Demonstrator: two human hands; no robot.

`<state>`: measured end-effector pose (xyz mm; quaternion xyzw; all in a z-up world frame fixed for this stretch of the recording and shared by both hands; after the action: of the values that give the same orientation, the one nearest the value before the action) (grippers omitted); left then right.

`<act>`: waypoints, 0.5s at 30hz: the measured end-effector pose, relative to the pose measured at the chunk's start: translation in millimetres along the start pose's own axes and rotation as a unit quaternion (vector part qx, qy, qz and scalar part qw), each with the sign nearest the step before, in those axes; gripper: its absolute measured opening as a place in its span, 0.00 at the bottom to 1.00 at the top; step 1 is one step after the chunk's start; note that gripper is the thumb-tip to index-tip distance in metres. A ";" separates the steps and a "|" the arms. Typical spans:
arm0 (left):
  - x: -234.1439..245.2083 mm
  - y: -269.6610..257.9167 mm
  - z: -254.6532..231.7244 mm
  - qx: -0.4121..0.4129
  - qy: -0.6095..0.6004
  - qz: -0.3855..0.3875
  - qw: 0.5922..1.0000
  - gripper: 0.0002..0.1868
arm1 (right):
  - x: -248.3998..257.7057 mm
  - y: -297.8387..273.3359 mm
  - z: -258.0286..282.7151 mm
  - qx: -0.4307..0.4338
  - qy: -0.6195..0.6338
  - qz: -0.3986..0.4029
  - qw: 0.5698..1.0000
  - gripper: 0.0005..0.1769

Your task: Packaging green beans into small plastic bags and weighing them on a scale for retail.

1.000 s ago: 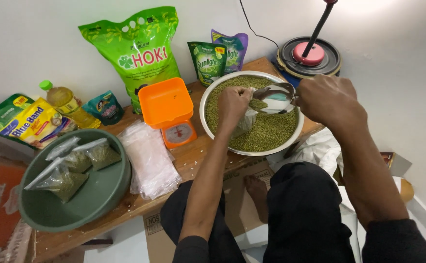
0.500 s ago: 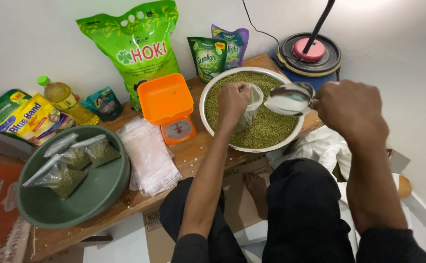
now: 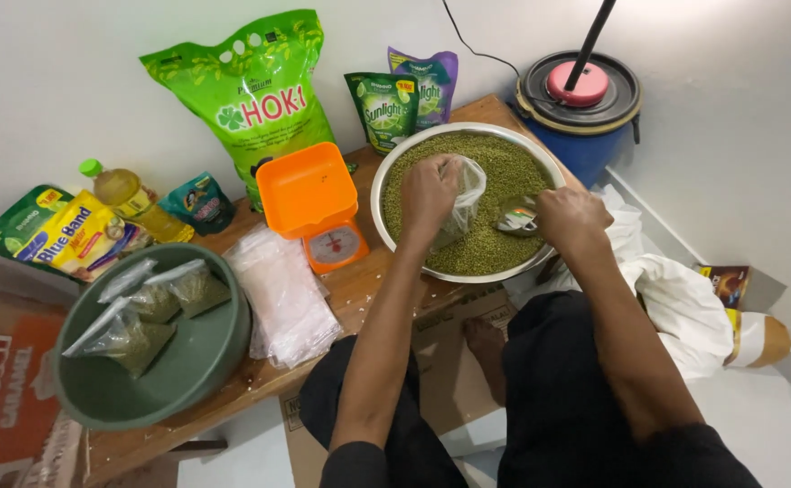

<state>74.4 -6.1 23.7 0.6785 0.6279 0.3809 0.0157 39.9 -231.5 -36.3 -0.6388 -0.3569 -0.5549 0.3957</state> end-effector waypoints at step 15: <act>-1.9 -17.3 21.5 0.077 -0.016 0.126 0.989 0.39 | 55.9 -11.0 73.8 0.169 0.282 0.032 0.944 0.27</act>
<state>71.5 5.7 -1.1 0.7576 0.5643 0.3194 -0.0745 68.8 -159.3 15.2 -0.3912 -0.2989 -0.6310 0.5996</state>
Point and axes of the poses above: each hand's wrist, its own y-axis towards the middle knuckle, its own x-axis out of the back of the hand, z = x × y, the point moved 8 cm from there along y, towards the middle knuckle, and after that the axes turned 15 degrees about -x, right-handed, at the moved point
